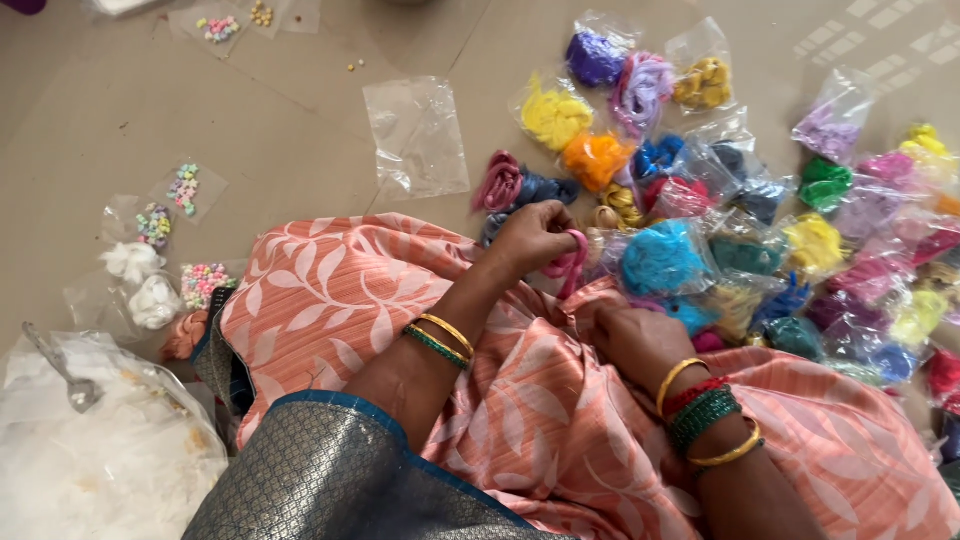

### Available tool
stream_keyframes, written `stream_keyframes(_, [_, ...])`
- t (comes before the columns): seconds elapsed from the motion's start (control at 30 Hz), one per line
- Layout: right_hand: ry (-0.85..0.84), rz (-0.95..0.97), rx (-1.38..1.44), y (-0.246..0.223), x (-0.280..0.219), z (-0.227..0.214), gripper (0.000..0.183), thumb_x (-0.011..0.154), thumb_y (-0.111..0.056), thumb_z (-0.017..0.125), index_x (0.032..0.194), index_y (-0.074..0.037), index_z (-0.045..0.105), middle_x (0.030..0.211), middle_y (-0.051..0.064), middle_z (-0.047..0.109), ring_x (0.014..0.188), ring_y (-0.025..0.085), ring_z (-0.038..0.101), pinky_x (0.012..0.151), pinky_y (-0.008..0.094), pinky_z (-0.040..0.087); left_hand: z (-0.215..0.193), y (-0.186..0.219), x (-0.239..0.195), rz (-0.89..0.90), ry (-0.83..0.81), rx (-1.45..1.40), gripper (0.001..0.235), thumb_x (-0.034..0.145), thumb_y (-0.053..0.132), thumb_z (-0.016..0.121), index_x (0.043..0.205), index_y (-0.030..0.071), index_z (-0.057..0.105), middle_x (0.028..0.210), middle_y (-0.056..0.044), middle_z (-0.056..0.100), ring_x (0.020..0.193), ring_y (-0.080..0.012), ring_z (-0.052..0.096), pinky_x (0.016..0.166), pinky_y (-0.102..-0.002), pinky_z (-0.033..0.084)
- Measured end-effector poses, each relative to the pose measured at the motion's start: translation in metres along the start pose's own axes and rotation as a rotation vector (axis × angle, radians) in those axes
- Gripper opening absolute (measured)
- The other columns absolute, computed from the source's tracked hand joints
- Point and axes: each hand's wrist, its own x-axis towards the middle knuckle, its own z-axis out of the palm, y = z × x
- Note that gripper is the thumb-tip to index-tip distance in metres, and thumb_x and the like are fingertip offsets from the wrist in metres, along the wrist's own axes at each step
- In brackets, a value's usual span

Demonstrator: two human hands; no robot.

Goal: The person sorts and bundles colorful fabric pieces and ribbons into small plastic bags.

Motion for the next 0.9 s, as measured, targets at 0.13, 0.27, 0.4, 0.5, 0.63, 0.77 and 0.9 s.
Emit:
stream_keyframes(0.13, [0.142,0.066,0.100,-0.006,0.005,-0.006,0.031,0.094,-0.044,0.062,0.103,-0.015,0.068,0.103,0.013,0.072,0.095,0.037,0.069,0.080,0.050,0.054,0.004,0.001,0.001,-0.060,-0.064,-0.137,0.020,0.085,0.016,0.074,0.097,0.004,0.064,0.085,-0.003,0.069,0.073,-0.0098,0.065,0.064,-0.026,0.056])
stream_keyframes(0.27, [0.371,-0.010,0.506,0.002,0.018,0.000,0.037,0.090,-0.031,0.068,0.115,-0.005,0.064,0.103,0.013,0.063,0.094,0.033,0.066,0.080,0.045,0.054,0.011,0.012,-0.003,-0.006,-0.195,-0.241,0.019,0.090,0.014,0.077,0.103,0.003,0.068,0.092,-0.002,0.069,0.081,-0.0081,0.063,0.071,-0.025,0.054])
stream_keyframes(0.4, [0.285,-0.140,1.275,0.001,0.019,-0.007,0.027,0.096,-0.017,0.061,0.118,-0.003,0.065,0.107,0.005,0.063,0.098,0.017,0.065,0.089,0.035,0.054,0.012,0.021,-0.009,-0.063,-0.396,-0.529,0.018,0.097,0.014,0.075,0.110,0.004,0.066,0.101,-0.001,0.070,0.088,-0.0077,0.064,0.078,-0.025,0.054])
stream_keyframes(0.5, [0.211,-0.099,1.559,0.003,0.015,-0.017,0.018,0.101,-0.013,0.054,0.112,-0.002,0.065,0.105,0.007,0.069,0.098,0.016,0.066,0.095,0.035,0.053,0.009,0.027,-0.005,-0.118,-0.310,-0.546,0.020,0.096,0.017,0.069,0.112,0.004,0.069,0.100,-0.003,0.072,0.087,-0.0094,0.068,0.079,-0.026,0.058])
stream_keyframes(0.63, [0.219,-0.172,1.915,0.020,0.015,-0.023,0.018,0.105,-0.009,0.048,0.109,-0.002,0.063,0.104,0.011,0.069,0.099,0.022,0.068,0.099,0.040,0.055,0.003,0.031,-0.006,-0.220,-0.298,-0.638,0.025,0.096,0.018,0.067,0.118,0.006,0.067,0.106,-0.003,0.073,0.089,-0.0096,0.071,0.078,-0.025,0.061])
stream_keyframes(0.77, [0.360,-0.239,2.323,0.037,0.013,-0.023,0.022,0.105,-0.004,0.044,0.115,-0.002,0.063,0.115,0.011,0.070,0.111,0.024,0.067,0.108,0.041,0.052,0.001,0.033,-0.009,-0.309,-0.435,-0.677,0.030,0.099,0.025,0.063,0.123,0.010,0.057,0.094,-0.008,0.069,0.070,-0.0145,0.066,0.046,-0.026,0.050])
stream_keyframes(0.9, [0.476,-0.198,2.448,0.045,0.006,-0.032,0.027,0.099,-0.015,0.050,0.117,-0.002,0.065,0.117,0.009,0.070,0.113,0.024,0.066,0.108,0.044,0.051,-0.001,0.065,-0.022,-0.349,-0.380,-0.615,0.034,0.098,0.031,0.061,0.124,0.009,0.055,0.097,-0.007,0.065,0.062,-0.0157,0.067,0.046,-0.028,0.053])
